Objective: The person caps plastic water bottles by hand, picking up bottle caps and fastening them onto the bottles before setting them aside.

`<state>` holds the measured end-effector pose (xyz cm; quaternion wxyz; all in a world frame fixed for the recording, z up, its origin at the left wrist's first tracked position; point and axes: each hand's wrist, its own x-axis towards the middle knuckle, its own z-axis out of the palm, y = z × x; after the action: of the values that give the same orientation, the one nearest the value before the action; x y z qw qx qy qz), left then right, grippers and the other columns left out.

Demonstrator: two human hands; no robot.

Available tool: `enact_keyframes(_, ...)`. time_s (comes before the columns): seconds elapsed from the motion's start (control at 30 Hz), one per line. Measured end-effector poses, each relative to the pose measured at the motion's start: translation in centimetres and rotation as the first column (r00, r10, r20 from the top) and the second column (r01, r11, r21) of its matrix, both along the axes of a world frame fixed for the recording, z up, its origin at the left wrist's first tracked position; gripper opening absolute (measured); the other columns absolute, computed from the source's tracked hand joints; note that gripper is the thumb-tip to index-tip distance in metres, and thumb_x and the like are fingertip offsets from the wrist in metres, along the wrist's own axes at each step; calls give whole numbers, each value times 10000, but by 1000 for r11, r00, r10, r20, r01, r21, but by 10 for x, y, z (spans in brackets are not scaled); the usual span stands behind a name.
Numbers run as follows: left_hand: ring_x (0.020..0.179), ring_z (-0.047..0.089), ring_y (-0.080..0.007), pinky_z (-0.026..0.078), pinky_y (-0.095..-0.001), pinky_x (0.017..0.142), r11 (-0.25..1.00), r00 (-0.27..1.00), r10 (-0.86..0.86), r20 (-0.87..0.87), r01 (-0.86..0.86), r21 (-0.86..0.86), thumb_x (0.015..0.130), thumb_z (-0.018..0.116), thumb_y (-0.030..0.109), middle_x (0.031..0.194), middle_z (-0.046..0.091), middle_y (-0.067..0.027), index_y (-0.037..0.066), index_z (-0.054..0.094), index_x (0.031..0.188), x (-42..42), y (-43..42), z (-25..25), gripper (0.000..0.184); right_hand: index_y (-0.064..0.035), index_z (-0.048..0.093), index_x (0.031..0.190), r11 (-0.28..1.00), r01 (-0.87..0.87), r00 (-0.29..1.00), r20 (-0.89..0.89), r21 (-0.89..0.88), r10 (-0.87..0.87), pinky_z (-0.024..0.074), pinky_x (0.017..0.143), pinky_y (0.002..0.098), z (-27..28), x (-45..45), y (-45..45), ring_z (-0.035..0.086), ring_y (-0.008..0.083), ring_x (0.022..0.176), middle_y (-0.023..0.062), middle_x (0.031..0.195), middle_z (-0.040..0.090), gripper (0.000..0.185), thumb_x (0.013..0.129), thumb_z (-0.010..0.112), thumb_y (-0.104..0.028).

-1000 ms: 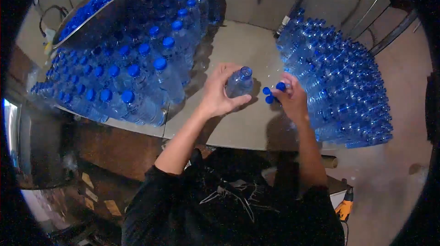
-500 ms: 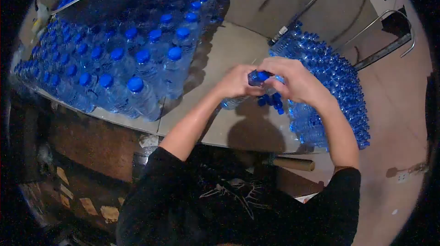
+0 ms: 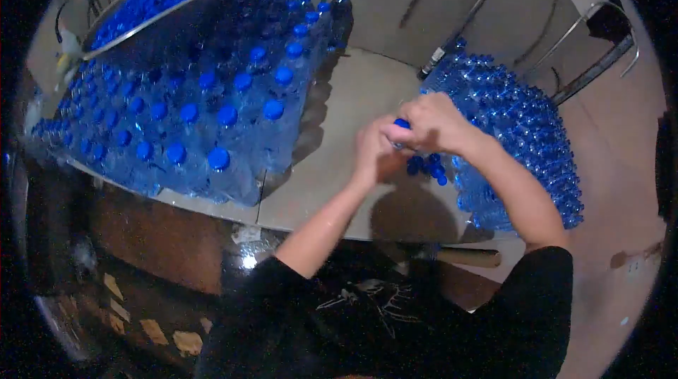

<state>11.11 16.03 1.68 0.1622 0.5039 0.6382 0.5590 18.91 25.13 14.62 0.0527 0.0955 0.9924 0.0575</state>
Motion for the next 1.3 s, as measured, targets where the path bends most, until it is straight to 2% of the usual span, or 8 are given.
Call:
enact_keyframes(0.17, 932, 652, -215, 514, -367, 816, 853, 975, -218, 46, 168, 495, 549, 908, 215, 984, 678, -70, 22, 608, 1122, -14, 4, 11, 675, -104, 752, 821, 977, 195, 981, -2, -83, -196, 555, 660, 483, 6, 8, -7, 666, 423, 687, 223, 779, 685, 501, 860, 526, -549)
enact_keyframes(0.3, 938, 630, -134, 514, -311, 815, 695, 652, -652, 386, 718, -39, 585, 893, 190, 1058, 678, -61, 18, 610, 1114, -47, 20, -7, 625, -62, 725, 693, 932, 360, 927, -99, -31, -362, 531, 625, 449, -27, 6, -5, 675, 373, 706, 195, 737, 683, 442, 816, 634, -476)
enact_keyframes(0.4, 1006, 612, -170, 497, -350, 871, 902, 916, 365, 163, -392, 179, 573, 883, 171, 1093, 652, -67, 28, 571, 1151, 45, 18, -23, 671, -98, 731, 663, 953, 263, 760, -641, 149, -109, 512, 589, 451, -52, 27, -15, 661, 350, 644, 168, 694, 679, 417, 821, 630, -470)
enact_keyframes(0.63, 976, 610, -164, 485, -334, 884, 589, 564, -768, 303, 808, -9, 562, 886, 183, 1051, 654, -71, 29, 605, 1114, -53, 45, -22, 638, -70, 680, 632, 954, -160, 843, -467, 254, 266, 478, 519, 452, -38, 33, 8, 622, 314, 537, 136, 571, 618, 365, 855, 613, -352)
enact_keyframes(0.73, 951, 614, -161, 490, -335, 875, 845, 784, -527, 328, 525, 102, 533, 908, 210, 1039, 659, -61, 28, 625, 1093, -22, 27, -34, 653, -66, 679, 625, 925, 367, 842, -457, 94, -288, 483, 524, 439, -43, 28, -26, 635, 311, 524, 146, 551, 618, 402, 881, 589, -363)
enact_keyframes(0.87, 968, 644, -243, 489, -365, 902, 940, 917, 257, 304, -311, 144, 538, 912, 243, 1033, 670, -98, 37, 619, 1109, 57, 20, -28, 674, -82, 658, 588, 895, 362, 850, -487, 262, -201, 483, 520, 445, -55, 41, -30, 619, 318, 488, 138, 525, 601, 432, 893, 587, -379)
enact_keyframes(1.17, 855, 629, -153, 514, -321, 801, 801, 760, -597, 257, 585, 129, 566, 873, 191, 921, 658, -53, 35, 637, 1022, -9, 32, -13, 537, -90, 651, 644, 891, -370, 818, -362, 262, 447, 498, 534, 428, -20, 47, 23, 636, 273, 556, 110, 610, 634, 358, 852, 617, -379)
enact_keyframes(1.3, 956, 623, -185, 498, -342, 851, 936, 875, -351, 335, 334, 109, 573, 863, 189, 1012, 655, -64, 51, 610, 1115, 10, 36, -30, 614, -117, 644, 682, 915, -31, 957, -254, 402, 144, 491, 513, 404, -42, 43, 7, 636, 261, 569, 101, 636, 637, 255, 851, 615, -306)
